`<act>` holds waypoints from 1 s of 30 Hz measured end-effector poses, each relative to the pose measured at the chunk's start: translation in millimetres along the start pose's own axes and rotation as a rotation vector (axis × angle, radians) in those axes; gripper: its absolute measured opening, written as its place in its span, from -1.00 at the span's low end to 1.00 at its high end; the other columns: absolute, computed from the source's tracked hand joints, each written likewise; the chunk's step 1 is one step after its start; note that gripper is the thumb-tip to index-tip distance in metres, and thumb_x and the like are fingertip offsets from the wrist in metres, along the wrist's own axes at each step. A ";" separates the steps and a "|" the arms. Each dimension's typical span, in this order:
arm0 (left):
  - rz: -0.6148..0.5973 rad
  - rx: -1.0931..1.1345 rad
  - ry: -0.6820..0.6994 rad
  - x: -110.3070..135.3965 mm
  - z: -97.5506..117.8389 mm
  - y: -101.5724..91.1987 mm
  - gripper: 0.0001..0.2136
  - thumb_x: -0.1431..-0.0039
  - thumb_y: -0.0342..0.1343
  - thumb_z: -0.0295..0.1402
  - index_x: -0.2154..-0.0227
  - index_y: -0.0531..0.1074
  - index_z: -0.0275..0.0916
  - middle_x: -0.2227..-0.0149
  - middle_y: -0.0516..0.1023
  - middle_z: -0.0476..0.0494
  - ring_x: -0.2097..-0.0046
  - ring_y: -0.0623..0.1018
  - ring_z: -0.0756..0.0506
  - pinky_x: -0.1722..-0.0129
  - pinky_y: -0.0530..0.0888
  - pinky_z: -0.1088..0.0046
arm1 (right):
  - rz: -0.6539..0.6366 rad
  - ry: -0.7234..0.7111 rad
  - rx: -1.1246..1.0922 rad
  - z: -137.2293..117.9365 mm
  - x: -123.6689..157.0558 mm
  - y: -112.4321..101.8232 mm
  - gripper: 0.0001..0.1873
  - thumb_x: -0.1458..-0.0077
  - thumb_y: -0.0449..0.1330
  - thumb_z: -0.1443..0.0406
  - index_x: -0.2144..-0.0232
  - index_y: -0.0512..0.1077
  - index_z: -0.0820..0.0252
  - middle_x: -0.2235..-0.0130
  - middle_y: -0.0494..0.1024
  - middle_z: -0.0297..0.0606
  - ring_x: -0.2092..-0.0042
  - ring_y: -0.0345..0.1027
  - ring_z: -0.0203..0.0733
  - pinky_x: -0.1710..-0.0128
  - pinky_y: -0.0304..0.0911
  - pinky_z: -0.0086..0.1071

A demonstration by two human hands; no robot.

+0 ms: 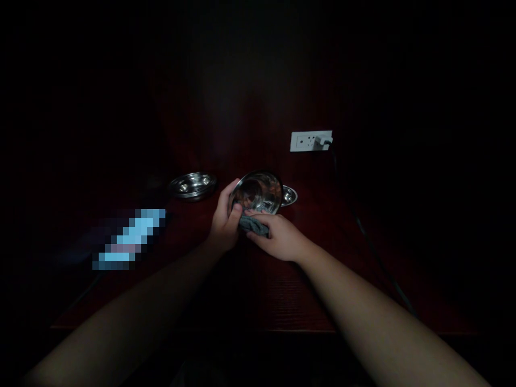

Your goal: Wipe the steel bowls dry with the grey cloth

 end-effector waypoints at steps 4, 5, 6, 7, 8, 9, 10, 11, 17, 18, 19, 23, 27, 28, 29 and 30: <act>-0.003 -0.003 -0.001 0.8 1.0 -0.6 -0.51 -0.23 -0.11 -0.17 -0.19 0.06 -0.19 -0.20 0.25 -0.21 -0.16 0.32 -0.19 -0.14 0.26 0.22 | -0.048 -0.007 -0.147 0.8 -0.2 0.4 -0.67 0.05 0.24 0.32 0.15 0.44 0.23 0.14 0.54 -0.21 0.09 0.41 -0.10 0.03 0.28 -0.18; -0.008 0.001 -0.003 0.9 1.2 -0.7 -0.51 -0.23 -0.11 -0.16 -0.19 0.06 -0.18 -0.19 0.25 -0.21 -0.16 0.32 -0.18 -0.14 0.26 0.22 | -0.052 -0.008 -0.168 1.4 -0.2 0.5 -0.65 0.07 0.25 0.33 0.15 0.44 0.23 0.16 0.54 -0.22 0.11 0.42 -0.11 0.04 0.28 -0.18; -0.015 0.007 -0.006 1.0 1.3 -0.7 -0.51 -0.23 -0.11 -0.16 -0.19 0.06 -0.17 -0.19 0.25 -0.20 -0.15 0.33 -0.18 -0.14 0.27 0.22 | -0.050 -0.006 -0.181 2.1 -0.2 0.6 -0.64 0.08 0.26 0.33 0.15 0.44 0.22 0.18 0.55 -0.23 0.13 0.42 -0.11 0.06 0.28 -0.19; -0.020 0.016 -0.009 1.1 1.3 -0.7 -0.51 -0.23 -0.11 -0.16 -0.19 0.06 -0.17 -0.18 0.26 -0.20 -0.15 0.33 -0.18 -0.13 0.27 0.21 | -0.046 -0.002 -0.188 2.8 -0.2 0.7 -0.63 0.09 0.26 0.34 0.15 0.43 0.22 0.20 0.55 -0.24 0.14 0.42 -0.11 0.07 0.29 -0.19; -0.025 0.027 -0.014 1.2 1.1 -0.6 -0.51 -0.23 -0.11 -0.16 -0.19 0.06 -0.16 -0.18 0.27 -0.20 -0.14 0.34 -0.18 -0.13 0.27 0.21 | -0.043 0.003 -0.192 3.3 -0.2 0.8 -0.63 0.10 0.26 0.35 0.15 0.43 0.22 0.22 0.54 -0.24 0.15 0.41 -0.12 0.08 0.29 -0.21; -0.029 0.039 -0.020 1.3 0.8 -0.4 -0.51 -0.23 -0.11 -0.15 -0.19 0.06 -0.16 -0.17 0.27 -0.20 -0.14 0.34 -0.18 -0.14 0.26 0.20 | -0.044 0.007 -0.197 3.8 -0.3 0.9 -0.64 0.10 0.26 0.36 0.16 0.43 0.23 0.23 0.54 -0.25 0.18 0.41 -0.14 0.11 0.30 -0.23; -0.030 0.052 -0.026 1.4 0.5 -0.1 -0.50 -0.22 -0.11 -0.15 -0.19 0.06 -0.16 -0.17 0.28 -0.20 -0.14 0.34 -0.18 -0.14 0.26 0.20 | -0.046 0.011 -0.203 4.2 -0.3 0.9 -0.66 0.10 0.25 0.36 0.18 0.43 0.23 0.25 0.53 -0.26 0.20 0.41 -0.16 0.13 0.30 -0.25; -0.030 0.066 -0.032 1.5 0.2 0.3 -0.50 -0.22 -0.10 -0.14 -0.19 0.06 -0.16 -0.17 0.28 -0.20 -0.15 0.33 -0.19 -0.15 0.25 0.20 | -0.049 0.014 -0.213 4.6 -0.3 0.8 -0.69 0.09 0.24 0.37 0.20 0.43 0.24 0.28 0.53 -0.27 0.24 0.40 -0.18 0.17 0.30 -0.28; -0.051 0.101 -0.044 1.6 1.6 2.3 -0.49 -0.21 -0.10 -0.12 -0.19 0.06 -0.17 -0.17 0.28 -0.20 -0.16 0.31 -0.20 -0.17 0.23 0.18 | -0.051 0.065 -0.362 6.9 -0.3 -2.3 -0.88 0.04 0.18 0.38 0.35 0.40 0.25 0.44 0.43 -0.37 0.42 0.29 -0.32 0.38 0.25 -0.43; -0.057 0.091 -0.043 1.6 2.1 2.2 -0.49 -0.21 -0.11 -0.12 -0.18 0.07 -0.17 -0.17 0.28 -0.20 -0.16 0.31 -0.19 -0.17 0.22 0.18 | -0.045 0.081 -0.387 7.4 -0.3 -2.8 -0.90 0.04 0.18 0.38 0.37 0.40 0.25 0.45 0.42 -0.38 0.43 0.28 -0.33 0.40 0.25 -0.44; -0.065 0.079 -0.044 1.6 2.5 1.9 -0.49 -0.22 -0.11 -0.12 -0.18 0.07 -0.17 -0.17 0.27 -0.20 -0.16 0.31 -0.19 -0.17 0.22 0.18 | -0.037 0.101 -0.416 8.0 -0.3 -3.1 -0.91 0.04 0.18 0.37 0.38 0.40 0.25 0.46 0.42 -0.38 0.44 0.28 -0.33 0.41 0.24 -0.44; -0.142 0.066 -0.054 2.1 3.2 2.4 -0.47 -0.22 -0.12 -0.11 -0.20 0.04 -0.18 -0.19 0.26 -0.22 -0.17 0.31 -0.21 -0.17 0.23 0.16 | 0.056 0.215 -0.605 12.7 -0.6 -1.5 -0.85 0.07 0.23 0.32 0.36 0.42 0.25 0.45 0.48 -0.38 0.44 0.33 -0.32 0.38 0.28 -0.41; -0.231 0.116 -0.053 3.0 4.3 5.6 -0.42 -0.20 -0.08 -0.12 -0.23 -0.03 -0.18 -0.21 0.23 -0.23 -0.20 0.27 -0.21 -0.19 0.21 0.15 | 0.233 0.321 -0.816 15.8 -1.3 1.0 -0.73 0.14 0.30 0.26 0.32 0.44 0.23 0.41 0.55 -0.33 0.39 0.41 -0.25 0.29 0.33 -0.32; -0.240 0.113 -0.053 3.1 4.8 6.3 -0.41 -0.19 -0.05 -0.13 -0.23 -0.03 -0.17 -0.22 0.21 -0.23 -0.22 0.25 -0.21 -0.21 0.19 0.15 | 0.264 0.340 -0.866 15.5 -1.5 1.5 -0.72 0.14 0.31 0.25 0.32 0.43 0.23 0.40 0.56 -0.31 0.39 0.43 -0.23 0.28 0.34 -0.30; -0.246 0.103 -0.054 3.1 5.3 6.7 -0.40 -0.17 -0.02 -0.15 -0.23 -0.03 -0.17 -0.23 0.19 -0.23 -0.23 0.23 -0.22 -0.22 0.17 0.14 | 0.290 0.359 -0.909 15.1 -1.9 1.6 -0.71 0.15 0.31 0.24 0.32 0.43 0.22 0.40 0.56 -0.30 0.38 0.44 -0.22 0.26 0.35 -0.28; -0.251 0.090 -0.054 3.2 5.7 7.1 -0.39 -0.16 0.01 -0.16 -0.23 -0.03 -0.16 -0.25 0.17 -0.22 -0.24 0.21 -0.22 -0.23 0.15 0.14 | 0.311 0.377 -0.944 14.6 -2.2 1.6 -0.72 0.15 0.31 0.24 0.33 0.43 0.22 0.40 0.57 -0.28 0.38 0.45 -0.21 0.26 0.36 -0.27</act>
Point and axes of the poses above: each hand's wrist, its own x-axis away from the middle knuckle, its own y-axis out of the palm, z = x × y, the point moved 2 cm from there along -x, towards the middle knuckle
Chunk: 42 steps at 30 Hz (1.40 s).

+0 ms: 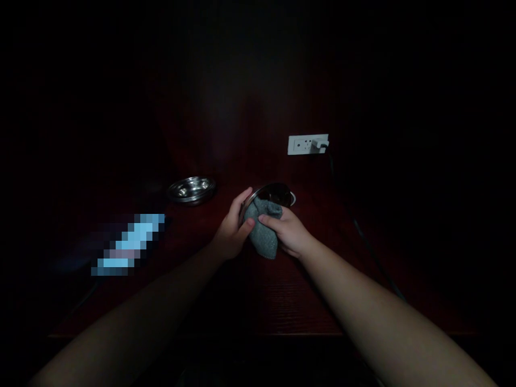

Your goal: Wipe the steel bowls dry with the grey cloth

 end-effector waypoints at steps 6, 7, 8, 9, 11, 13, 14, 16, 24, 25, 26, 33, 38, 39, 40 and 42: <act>-0.023 -0.036 -0.026 -0.3 -1.3 0.8 -0.38 -0.15 0.04 -0.23 -0.24 -0.04 -0.15 -0.24 0.18 -0.21 -0.24 0.22 -0.21 -0.23 0.16 0.14 | 0.096 0.013 -0.096 -3.7 -1.4 -1.4 -0.72 0.16 0.31 0.27 0.32 0.42 0.19 0.34 0.58 -0.25 0.31 0.48 -0.13 0.23 0.39 -0.22; -0.020 -0.033 -0.023 -0.4 -2.1 0.9 -0.38 -0.15 0.04 -0.23 -0.24 -0.04 -0.16 -0.24 0.17 -0.22 -0.24 0.22 -0.20 -0.23 0.15 0.14 | 0.110 0.008 -0.105 -4.5 -1.6 -1.9 -0.71 0.16 0.31 0.27 0.32 0.42 0.19 0.33 0.58 -0.24 0.29 0.49 -0.11 0.22 0.40 -0.21; -0.018 -0.026 -0.019 -0.4 -2.9 1.0 -0.39 -0.16 0.03 -0.23 -0.24 -0.05 -0.17 -0.25 0.17 -0.23 -0.24 0.21 -0.20 -0.23 0.15 0.14 | 0.123 0.002 -0.115 -5.5 -1.7 -2.3 -0.71 0.17 0.31 0.28 0.31 0.42 0.20 0.31 0.58 -0.23 0.27 0.49 -0.10 0.21 0.40 -0.20; -0.019 -0.018 -0.018 -0.4 -3.6 1.1 -0.39 -0.16 0.02 -0.24 -0.24 -0.06 -0.18 -0.25 0.16 -0.23 -0.24 0.21 -0.19 -0.23 0.15 0.15 | 0.133 -0.003 -0.122 -6.5 -1.7 -2.6 -0.71 0.17 0.31 0.28 0.31 0.41 0.20 0.30 0.58 -0.22 0.26 0.49 -0.08 0.20 0.40 -0.18; -0.010 0.000 -0.031 -0.3 -5.1 0.7 -0.39 -0.18 0.00 -0.23 -0.24 -0.08 -0.18 -0.25 0.16 -0.23 -0.24 0.21 -0.18 -0.23 0.15 0.16 | 0.156 -0.015 -0.129 -8.6 -1.7 -2.8 -0.70 0.16 0.30 0.28 0.30 0.40 0.21 0.29 0.58 -0.21 0.23 0.48 -0.05 0.17 0.39 -0.15; 0.025 0.011 -0.056 -0.2 -6.0 -0.8 -0.41 -0.20 -0.03 -0.22 -0.24 -0.09 -0.16 -0.24 0.17 -0.22 -0.24 0.22 -0.18 -0.23 0.15 0.15 | 0.202 -0.039 -0.131 -10.5 -2.1 -4.0 -0.71 0.15 0.29 0.28 0.30 0.40 0.20 0.29 0.58 -0.20 0.21 0.48 -0.03 0.15 0.38 -0.11; 0.051 0.010 -0.070 -0.2 -6.3 -1.9 -0.42 -0.21 -0.05 -0.21 -0.24 -0.08 -0.15 -0.24 0.18 -0.21 -0.23 0.23 -0.18 -0.23 0.15 0.15 | 0.239 -0.057 -0.136 -11.2 -2.6 -5.5 -0.72 0.14 0.28 0.28 0.30 0.39 0.20 0.29 0.58 -0.21 0.21 0.47 -0.03 0.14 0.38 -0.09; 0.117 -0.002 -0.089 -0.5 -6.5 -4.3 -0.45 -0.22 -0.06 -0.19 -0.23 -0.05 -0.15 -0.23 0.19 -0.20 -0.23 0.23 -0.18 -0.23 0.14 0.15 | 0.335 -0.105 -0.157 -12.5 -4.7 -11.1 -0.74 0.14 0.28 0.29 0.31 0.39 0.19 0.30 0.58 -0.23 0.20 0.47 -0.03 0.13 0.37 -0.08; 0.272 0.010 -0.184 -2.3 -10.4 -6.8 -0.48 -0.23 -0.10 -0.12 -0.20 0.02 -0.15 -0.16 0.29 -0.20 -0.17 0.30 -0.17 -0.19 0.19 0.19 | 0.853 -0.550 0.017 -36.2 -6.8 -45.2 -0.80 0.06 0.18 0.34 0.29 0.42 0.18 0.26 0.55 -0.27 0.17 0.46 -0.11 0.09 0.37 -0.13; 0.276 0.019 -0.182 -2.4 -10.3 -6.2 -0.49 -0.23 -0.10 -0.12 -0.20 0.03 -0.15 -0.16 0.29 -0.20 -0.17 0.30 -0.17 -0.19 0.19 0.19 | 0.924 -0.673 0.130 -40.9 -2.3 -44.2 -0.80 0.01 0.15 0.32 0.26 0.43 0.21 0.23 0.55 -0.25 0.14 0.45 -0.11 0.05 0.34 -0.12; 0.276 0.031 -0.177 -2.5 -10.0 -5.5 -0.49 -0.23 -0.10 -0.13 -0.20 0.04 -0.15 -0.16 0.30 -0.20 -0.17 0.31 -0.16 -0.18 0.19 0.20 | 0.946 -0.785 0.273 -44.5 2.2 -40.8 -0.77 -0.04 0.11 0.31 0.22 0.43 0.24 0.19 0.54 -0.21 0.10 0.44 -0.11 0.00 0.30 -0.11; 0.247 0.207 -0.100 -3.7 -8.0 2.0 -0.55 -0.24 -0.11 -0.17 -0.15 0.14 -0.20 -0.17 0.29 -0.18 -0.18 0.29 -0.14 -0.20 0.18 0.29 | -0.080 -0.615 1.433 -11.3 3.7 -6.0 -0.28 0.09 0.03 0.52 -0.18 0.16 0.22 -0.26 0.15 -0.11 -0.31 -0.14 -0.01 -0.26 -0.17 0.03; 0.225 0.217 -0.129 -3.0 -9.8 4.7 -0.55 -0.23 -0.09 -0.20 -0.14 0.15 -0.25 -0.16 0.31 -0.20 -0.18 0.30 -0.13 -0.20 0.18 0.31 | -0.165 -0.378 1.592 3.8 -1.5 -8.8 -0.24 0.10 0.01 0.50 -0.22 0.07 0.40 -0.29 0.02 0.02 -0.32 -0.23 -0.02 -0.28 -0.20 -0.03; 0.225 0.206 -0.127 -2.6 -9.4 4.5 -0.55 -0.23 -0.08 -0.20 -0.15 0.15 -0.25 -0.16 0.30 -0.20 -0.19 0.29 -0.13 -0.20 0.17 0.31 | -0.154 -0.380 1.596 2.9 -1.2 -8.9 -0.23 0.12 0.02 0.50 -0.22 0.07 0.40 -0.29 0.01 0.01 -0.32 -0.23 -0.03 -0.29 -0.21 -0.04; 0.224 0.194 -0.125 -2.2 -8.8 4.2 -0.54 -0.23 -0.08 -0.20 -0.15 0.14 -0.24 -0.18 0.28 -0.20 -0.19 0.28 -0.13 -0.21 0.16 0.31 | -0.146 -0.386 1.598 1.7 -0.7 -8.8 -0.22 0.13 0.02 0.50 -0.22 0.07 0.41 -0.29 0.00 0.01 -0.32 -0.23 -0.03 -0.29 -0.21 -0.04; 0.219 0.180 -0.129 -1.1 -7.3 3.6 -0.53 -0.23 -0.08 -0.20 -0.17 0.13 -0.24 -0.19 0.27 -0.20 -0.20 0.27 -0.14 -0.21 0.16 0.30 | -0.140 -0.388 1.596 0.5 0.2 -8.7 -0.22 0.14 0.02 0.50 -0.21 0.08 0.41 -0.29 0.00 0.00 -0.32 -0.23 -0.04 -0.29 -0.22 -0.06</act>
Point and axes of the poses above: each hand's wrist, its own x-axis away from the middle knuckle, its own y-axis out of the palm, z = x × y, the point moved 2 cm from there along -x, towards the middle knuckle
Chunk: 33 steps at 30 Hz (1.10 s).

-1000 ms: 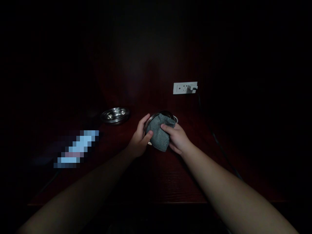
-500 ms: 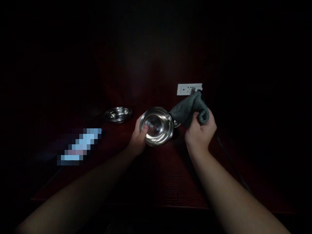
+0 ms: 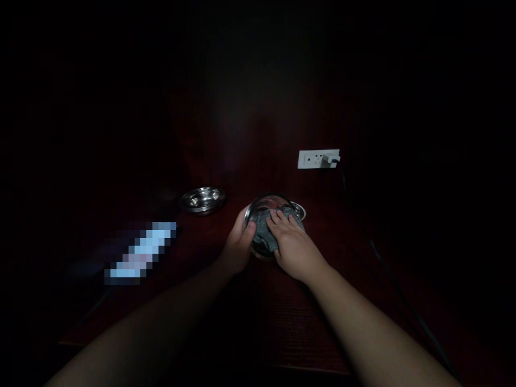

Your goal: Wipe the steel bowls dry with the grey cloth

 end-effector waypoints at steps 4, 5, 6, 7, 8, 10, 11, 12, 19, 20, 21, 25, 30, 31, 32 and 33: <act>-0.015 -0.032 -0.025 1.7 1.7 -0.9 -0.51 -0.23 -0.09 -0.19 -0.18 0.10 -0.23 -0.19 0.26 -0.20 -0.20 0.27 -0.14 -0.21 0.16 0.29 | -0.028 0.015 -0.019 1.1 0.6 3.0 -0.23 0.13 0.03 0.48 -0.21 0.09 0.39 -0.29 0.02 -0.01 -0.32 -0.21 -0.04 -0.28 -0.19 -0.05; -0.014 -0.043 -0.028 1.8 1.9 -1.2 -0.51 -0.23 -0.08 -0.18 -0.19 0.10 -0.22 -0.19 0.26 -0.19 -0.20 0.27 -0.14 -0.21 0.16 0.29 | -0.037 0.020 -0.019 1.4 0.5 3.9 -0.23 0.12 0.04 0.48 -0.21 0.09 0.38 -0.29 0.02 -0.01 -0.32 -0.21 -0.03 -0.28 -0.18 -0.04; -0.011 -0.055 -0.032 1.9 1.9 -1.4 -0.51 -0.23 -0.09 -0.18 -0.19 0.09 -0.21 -0.20 0.26 -0.19 -0.20 0.27 -0.14 -0.21 0.16 0.29 | -0.046 0.024 -0.018 1.5 0.4 4.4 -0.24 0.12 0.04 0.47 -0.21 0.09 0.38 -0.29 0.03 -0.01 -0.32 -0.20 -0.03 -0.28 -0.18 -0.04; -0.005 -0.068 -0.035 1.9 1.8 -1.7 -0.50 -0.23 -0.09 -0.17 -0.19 0.09 -0.21 -0.20 0.25 -0.19 -0.20 0.27 -0.14 -0.21 0.16 0.29 | -0.055 0.028 -0.016 1.3 0.3 4.4 -0.25 0.12 0.04 0.47 -0.20 0.11 0.39 -0.28 0.03 -0.01 -0.32 -0.19 -0.03 -0.28 -0.18 -0.04; 0.004 -0.080 -0.039 1.8 1.7 -2.0 -0.50 -0.23 -0.09 -0.17 -0.19 0.09 -0.20 -0.20 0.25 -0.18 -0.20 0.27 -0.15 -0.20 0.16 0.28 | -0.065 0.032 -0.015 0.9 0.2 4.0 -0.26 0.11 0.05 0.46 -0.19 0.13 0.40 -0.28 0.05 0.00 -0.31 -0.18 -0.02 -0.28 -0.18 -0.05; 0.025 -0.103 -0.043 1.7 1.1 -2.7 -0.50 -0.23 -0.10 -0.16 -0.19 0.08 -0.20 -0.19 0.26 -0.19 -0.19 0.28 -0.15 -0.19 0.18 0.28 | -0.089 0.040 -0.021 -0.4 0.4 2.4 -0.31 0.10 0.05 0.45 -0.16 0.19 0.42 -0.25 0.12 0.02 -0.30 -0.12 -0.02 -0.28 -0.18 -0.06; 0.033 -0.114 -0.044 1.7 0.8 -3.0 -0.50 -0.23 -0.11 -0.15 -0.19 0.08 -0.20 -0.19 0.26 -0.19 -0.19 0.28 -0.15 -0.19 0.19 0.28 | -0.101 0.042 -0.030 -1.2 0.7 1.4 -0.33 0.10 0.04 0.45 -0.14 0.22 0.42 -0.23 0.16 0.02 -0.29 -0.08 -0.02 -0.28 -0.17 -0.07; 0.037 -0.125 -0.046 1.8 0.3 -3.2 -0.50 -0.24 -0.11 -0.15 -0.19 0.08 -0.20 -0.18 0.27 -0.19 -0.18 0.29 -0.14 -0.18 0.20 0.28 | -0.110 0.043 -0.043 -1.9 1.1 0.5 -0.36 0.09 0.04 0.46 -0.12 0.25 0.42 -0.21 0.20 0.02 -0.28 -0.03 -0.02 -0.28 -0.16 -0.08; 0.038 -0.153 -0.042 1.5 -1.7 -4.2 -0.51 -0.25 -0.14 -0.14 -0.19 0.07 -0.20 -0.15 0.31 -0.19 -0.13 0.35 -0.12 -0.13 0.26 0.29 | -0.128 -0.007 -0.355 -7.3 3.6 -4.6 -0.51 0.05 0.02 0.49 0.03 0.40 0.21 -0.07 0.43 -0.11 -0.13 0.26 -0.05 -0.17 0.09 -0.13; 0.044 -0.156 -0.037 1.4 -1.6 -4.5 -0.51 -0.25 -0.15 -0.14 -0.19 0.07 -0.20 -0.15 0.30 -0.18 -0.13 0.34 -0.12 -0.13 0.25 0.30 | -0.136 -0.028 -0.445 -8.4 3.1 -5.0 -0.58 0.02 0.02 0.48 0.09 0.42 0.19 0.00 0.49 -0.15 -0.06 0.32 -0.08 -0.11 0.17 -0.15; 0.050 -0.157 -0.032 1.2 -1.6 -4.8 -0.52 -0.25 -0.15 -0.14 -0.18 0.08 -0.19 -0.16 0.30 -0.18 -0.14 0.33 -0.12 -0.14 0.24 0.31 | -0.144 -0.045 -0.535 -9.5 2.5 -5.1 -0.67 -0.02 0.01 0.46 0.18 0.44 0.18 0.10 0.53 -0.18 0.04 0.38 -0.10 -0.03 0.23 -0.19; 0.049 -0.129 -0.053 0.8 -4.7 -5.3 -0.53 -0.26 -0.19 -0.12 -0.18 0.09 -0.18 -0.14 0.32 -0.18 -0.12 0.35 -0.12 -0.12 0.26 0.30 | -0.138 -0.042 -0.783 -11.6 -0.8 -2.9 -0.81 -0.14 0.00 0.31 0.45 0.36 0.23 0.42 0.45 -0.29 0.38 0.29 -0.26 0.32 0.26 -0.35; 0.042 -0.100 -0.088 0.7 -10.5 -6.2 -0.52 -0.25 -0.19 -0.10 -0.17 0.11 -0.18 -0.12 0.35 -0.19 -0.10 0.37 -0.13 -0.11 0.27 0.27 | -0.112 -0.013 -0.927 -14.7 -3.1 0.7 -0.76 -0.14 0.03 0.21 0.48 0.31 0.23 0.48 0.37 -0.35 0.44 0.19 -0.31 0.37 0.20 -0.41; 0.039 -0.097 -0.094 0.9 -10.8 -6.4 -0.52 -0.25 -0.19 -0.09 -0.17 0.12 -0.17 -0.10 0.36 -0.18 -0.09 0.38 -0.13 -0.11 0.27 0.27 | -0.103 0.006 -0.951 -14.9 -3.8 1.0 -0.76 -0.14 0.03 0.19 0.47 0.31 0.22 0.48 0.38 -0.35 0.44 0.20 -0.31 0.38 0.20 -0.41; 0.034 -0.097 -0.102 1.1 -10.8 -6.6 -0.52 -0.25 -0.19 -0.09 -0.17 0.12 -0.17 -0.09 0.37 -0.18 -0.08 0.39 -0.13 -0.10 0.28 0.26 | -0.083 0.032 -0.974 -14.4 -4.7 1.2 -0.75 -0.14 0.03 0.18 0.46 0.32 0.22 0.48 0.39 -0.35 0.44 0.22 -0.30 0.39 0.21 -0.41; 0.025 -0.097 -0.110 1.3 -10.7 -6.7 -0.52 -0.25 -0.19 -0.09 -0.16 0.12 -0.17 -0.07 0.39 -0.18 -0.06 0.40 -0.13 -0.09 0.29 0.26 | -0.051 0.066 -0.991 -12.9 -5.7 1.3 -0.74 -0.13 0.03 0.16 0.45 0.33 0.22 0.48 0.40 -0.34 0.44 0.24 -0.29 0.39 0.22 -0.41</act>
Point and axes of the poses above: each hand's wrist, its own x-axis away from the middle knuckle, its own y-axis out of the palm, z = x × y, the point moved 2 cm from there along -x, towards the middle knuckle
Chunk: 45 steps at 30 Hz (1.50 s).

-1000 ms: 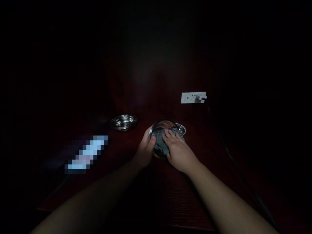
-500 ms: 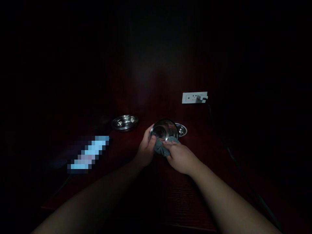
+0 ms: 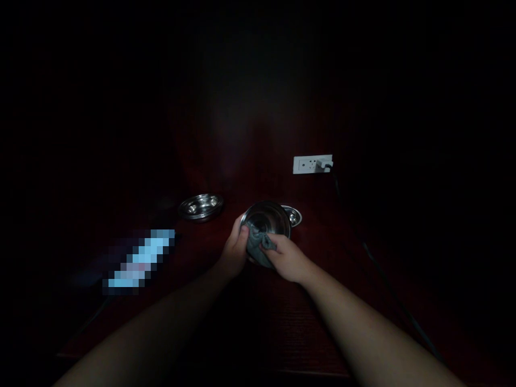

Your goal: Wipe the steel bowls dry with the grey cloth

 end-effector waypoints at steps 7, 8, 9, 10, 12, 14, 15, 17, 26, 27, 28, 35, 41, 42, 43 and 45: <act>0.040 0.063 -0.062 -2.1 -3.6 1.1 -0.54 -0.24 -0.18 -0.08 -0.12 0.19 -0.19 -0.10 0.37 -0.20 -0.12 0.36 -0.14 -0.15 0.23 0.26 | 0.619 0.060 -0.010 9.7 0.5 -34.2 -0.70 -0.09 0.05 0.12 0.30 0.40 0.23 0.36 0.53 -0.22 0.34 0.41 -0.12 0.32 0.34 -0.27; 0.056 0.079 -0.076 -2.9 -4.6 1.7 -0.54 -0.24 -0.18 -0.08 -0.11 0.20 -0.20 -0.09 0.38 -0.20 -0.10 0.37 -0.15 -0.13 0.25 0.25 | 0.747 0.022 0.049 7.5 4.1 -40.3 -0.69 -0.11 0.01 0.14 0.23 0.40 0.23 0.31 0.54 -0.18 0.30 0.42 -0.09 0.28 0.35 -0.23; 0.068 0.100 -0.089 -3.6 -5.4 2.4 -0.55 -0.24 -0.18 -0.08 -0.09 0.22 -0.20 -0.07 0.40 -0.20 -0.08 0.39 -0.15 -0.11 0.27 0.25 | 0.860 -0.035 0.155 3.8 8.2 -45.2 -0.68 -0.13 -0.01 0.18 0.17 0.39 0.23 0.23 0.54 -0.14 0.23 0.43 -0.06 0.21 0.35 -0.20; 0.075 0.124 -0.098 -4.2 -5.8 3.4 -0.55 -0.24 -0.18 -0.08 -0.07 0.23 -0.21 -0.05 0.41 -0.21 -0.06 0.41 -0.15 -0.09 0.29 0.25 | 0.923 -0.113 0.288 -1.0 11.8 -48.0 -0.66 -0.12 -0.01 0.25 0.09 0.38 0.22 0.13 0.52 -0.11 0.12 0.41 -0.03 0.09 0.32 -0.16; 0.077 0.178 -0.100 -4.9 -5.6 5.7 -0.57 -0.24 -0.18 -0.08 -0.04 0.26 -0.23 -0.03 0.43 -0.21 -0.03 0.43 -0.15 -0.07 0.32 0.26 | 0.835 -0.263 0.545 -9.0 14.4 -46.4 -0.54 -0.05 0.01 0.37 -0.03 0.31 0.20 -0.06 0.42 -0.11 -0.11 0.26 -0.01 -0.11 0.16 -0.12; 0.066 0.233 -0.087 -5.1 -4.5 7.9 -0.59 -0.24 -0.17 -0.10 -0.03 0.26 -0.23 -0.03 0.43 -0.20 -0.03 0.43 -0.14 -0.07 0.33 0.28 | 0.556 -0.320 0.751 -9.6 11.3 -37.4 -0.39 0.06 0.01 0.47 -0.10 0.27 0.19 -0.16 0.33 -0.16 -0.24 0.08 -0.04 -0.23 -0.01 -0.09; 0.060 0.254 -0.080 -5.1 -4.0 8.6 -0.59 -0.24 -0.17 -0.11 -0.03 0.26 -0.22 -0.04 0.42 -0.20 -0.04 0.43 -0.13 -0.08 0.32 0.28 | 0.395 -0.302 0.827 -6.5 8.8 -31.5 -0.34 0.11 0.01 0.50 -0.11 0.26 0.20 -0.18 0.30 -0.16 -0.26 0.01 -0.05 -0.25 -0.07 -0.06; 0.057 0.261 -0.073 -5.1 -4.1 8.8 -0.59 -0.23 -0.16 -0.11 -0.04 0.25 -0.22 -0.05 0.41 -0.20 -0.06 0.42 -0.14 -0.08 0.32 0.28 | 0.163 -0.201 0.934 3.0 4.1 -21.2 -0.31 0.16 0.00 0.53 -0.11 0.27 0.26 -0.21 0.24 -0.12 -0.29 -0.08 -0.01 -0.26 -0.13 0.01; 0.031 0.178 -0.029 -3.5 -6.4 6.3 -0.57 -0.22 -0.13 -0.11 -0.06 0.25 -0.22 -0.07 0.41 -0.20 -0.08 0.41 -0.15 -0.10 0.31 0.26 | 0.011 -0.018 1.058 4.4 3.3 -11.1 -0.40 0.05 0.02 0.44 -0.11 0.26 0.47 -0.22 0.19 0.04 -0.29 -0.08 0.04 -0.27 -0.19 -0.02; 0.040 0.168 -0.025 -3.3 -6.3 6.2 -0.58 -0.22 -0.13 -0.11 -0.05 0.26 -0.22 -0.07 0.41 -0.20 -0.08 0.41 -0.15 -0.11 0.30 0.26 | 0.002 -0.004 1.054 2.9 3.8 -10.9 -0.41 0.05 0.04 0.44 -0.10 0.27 0.46 -0.21 0.21 0.04 -0.29 -0.07 0.04 -0.27 -0.18 -0.02; 0.048 0.156 -0.023 -3.0 -6.2 6.0 -0.58 -0.22 -0.12 -0.11 -0.04 0.27 -0.22 -0.07 0.41 -0.20 -0.08 0.41 -0.15 -0.11 0.30 0.27 | -0.011 0.010 1.049 2.0 4.2 -10.5 -0.42 0.05 0.04 0.44 -0.08 0.29 0.46 -0.20 0.23 0.05 -0.28 -0.05 0.03 -0.27 -0.18 -0.02; 0.038 0.016 0.013 -1.2 -3.0 1.5 -0.55 -0.22 -0.12 -0.12 -0.12 0.20 -0.20 -0.08 0.39 -0.18 -0.10 0.38 -0.14 -0.12 0.27 0.28 | -0.110 0.070 0.989 2.9 7.0 -7.7 -0.59 -0.03 0.06 0.40 0.05 0.44 0.30 -0.11 0.38 -0.05 -0.20 0.14 0.04 -0.25 -0.06 -0.04; 0.082 -0.042 0.055 -3.1 -0.4 -1.6 -0.57 -0.24 -0.14 -0.13 -0.11 0.21 -0.20 -0.10 0.37 -0.16 -0.11 0.36 -0.12 -0.12 0.25 0.30 | -0.166 0.013 0.738 2.2 9.1 -3.9 -0.55 -0.07 0.04 0.41 -0.03 0.38 0.16 -0.12 0.39 -0.20 -0.17 0.21 -0.02 -0.21 0.06 -0.12; 0.102 -0.044 0.057 -3.7 -0.3 -2.1 -0.57 -0.24 -0.15 -0.13 -0.10 0.21 -0.19 -0.09 0.37 -0.16 -0.11 0.36 -0.12 -0.12 0.25 0.31 | -0.169 -0.021 0.675 0.4 9.1 -3.0 -0.54 -0.08 0.03 0.42 -0.04 0.37 0.13 -0.11 0.40 -0.24 -0.16 0.23 -0.06 -0.20 0.08 -0.14; 0.121 -0.045 0.055 -4.1 -0.5 -2.6 -0.57 -0.24 -0.15 -0.13 -0.10 0.22 -0.19 -0.09 0.37 -0.15 -0.10 0.37 -0.12 -0.11 0.26 0.31 | -0.167 -0.050 0.616 -1.7 9.1 -2.2 -0.54 -0.09 0.03 0.41 -0.05 0.35 0.11 -0.10 0.41 -0.25 -0.15 0.25 -0.09 -0.19 0.10 -0.15; 0.144 -0.046 0.035 -5.0 -1.7 -3.2 -0.57 -0.24 -0.16 -0.11 -0.09 0.23 -0.18 -0.08 0.38 -0.15 -0.09 0.38 -0.13 -0.10 0.27 0.30 | -0.165 -0.093 0.512 -5.9 9.3 -0.3 -0.53 -0.12 0.02 0.40 -0.09 0.31 0.12 -0.10 0.41 -0.25 -0.13 0.26 -0.12 -0.17 0.14 -0.18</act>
Point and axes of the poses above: each hand's wrist, its own x-axis away from the middle knuckle, its own y-axis out of the palm, z = x × y, the point moved 2 cm from there along -x, towards the middle knuckle
